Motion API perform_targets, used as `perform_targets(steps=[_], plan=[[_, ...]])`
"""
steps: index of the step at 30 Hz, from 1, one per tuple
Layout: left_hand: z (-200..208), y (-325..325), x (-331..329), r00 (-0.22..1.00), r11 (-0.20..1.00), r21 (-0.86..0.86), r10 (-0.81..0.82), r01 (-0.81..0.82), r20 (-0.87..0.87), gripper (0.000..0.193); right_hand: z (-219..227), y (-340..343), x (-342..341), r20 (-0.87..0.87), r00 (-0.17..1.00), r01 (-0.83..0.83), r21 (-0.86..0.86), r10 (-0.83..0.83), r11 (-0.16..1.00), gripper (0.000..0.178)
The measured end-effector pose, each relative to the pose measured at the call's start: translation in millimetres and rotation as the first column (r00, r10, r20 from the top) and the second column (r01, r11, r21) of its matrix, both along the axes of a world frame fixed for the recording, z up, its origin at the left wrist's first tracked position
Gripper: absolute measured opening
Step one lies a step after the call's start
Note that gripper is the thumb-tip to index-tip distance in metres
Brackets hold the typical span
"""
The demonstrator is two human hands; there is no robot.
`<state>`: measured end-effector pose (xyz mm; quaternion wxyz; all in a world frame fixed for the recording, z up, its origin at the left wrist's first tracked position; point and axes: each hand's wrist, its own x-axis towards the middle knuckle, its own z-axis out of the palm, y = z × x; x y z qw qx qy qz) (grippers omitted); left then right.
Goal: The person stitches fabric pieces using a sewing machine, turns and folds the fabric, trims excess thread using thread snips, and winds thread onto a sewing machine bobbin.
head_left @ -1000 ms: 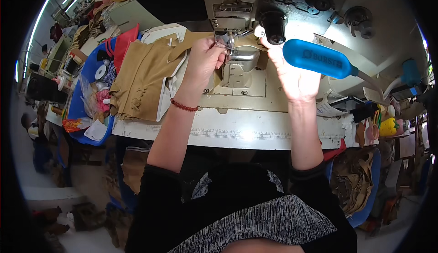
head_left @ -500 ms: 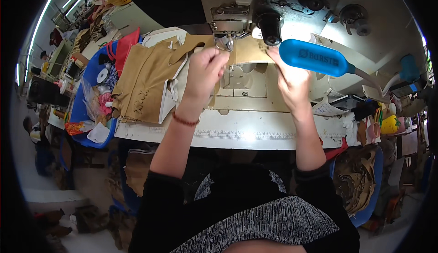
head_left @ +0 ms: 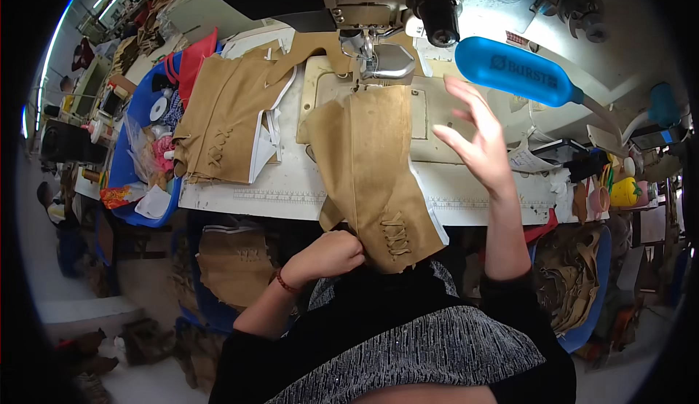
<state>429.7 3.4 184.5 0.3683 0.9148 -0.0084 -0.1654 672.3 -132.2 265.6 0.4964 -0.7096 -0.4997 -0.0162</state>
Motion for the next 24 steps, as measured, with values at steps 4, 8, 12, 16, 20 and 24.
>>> perform_targets(steps=[4,8,12,16,20,24], plan=[[15,6,9,0.971,0.997,-0.082,0.029,-0.010,0.236,0.016,-29,44,12,-0.317,0.938,-0.202,-0.163,0.142,0.966,0.036],[37,18,14,0.957,0.984,-0.168,0.098,-0.053,0.273,0.019,-28,48,1,-0.489,0.869,-0.220,-0.238,0.079,0.946,0.036],[62,20,27,0.858,0.931,-0.312,0.311,-0.189,0.409,0.017,-43,64,13,-0.551,0.821,0.071,0.353,0.146,0.933,0.042],[83,25,45,0.588,0.881,-0.294,0.468,-0.371,0.660,0.010,-23,59,5,-0.603,0.756,-0.112,0.263,0.254,0.958,0.035],[95,31,69,0.416,0.914,-0.074,0.253,-0.400,0.873,0.021,-5,43,-10,-0.561,0.793,-0.236,0.077,0.237,0.969,0.019],[97,31,81,0.391,0.940,0.068,0.073,-0.335,0.917,0.021,10,29,-37,-0.482,0.711,-0.529,0.115,0.513,0.841,0.014]])
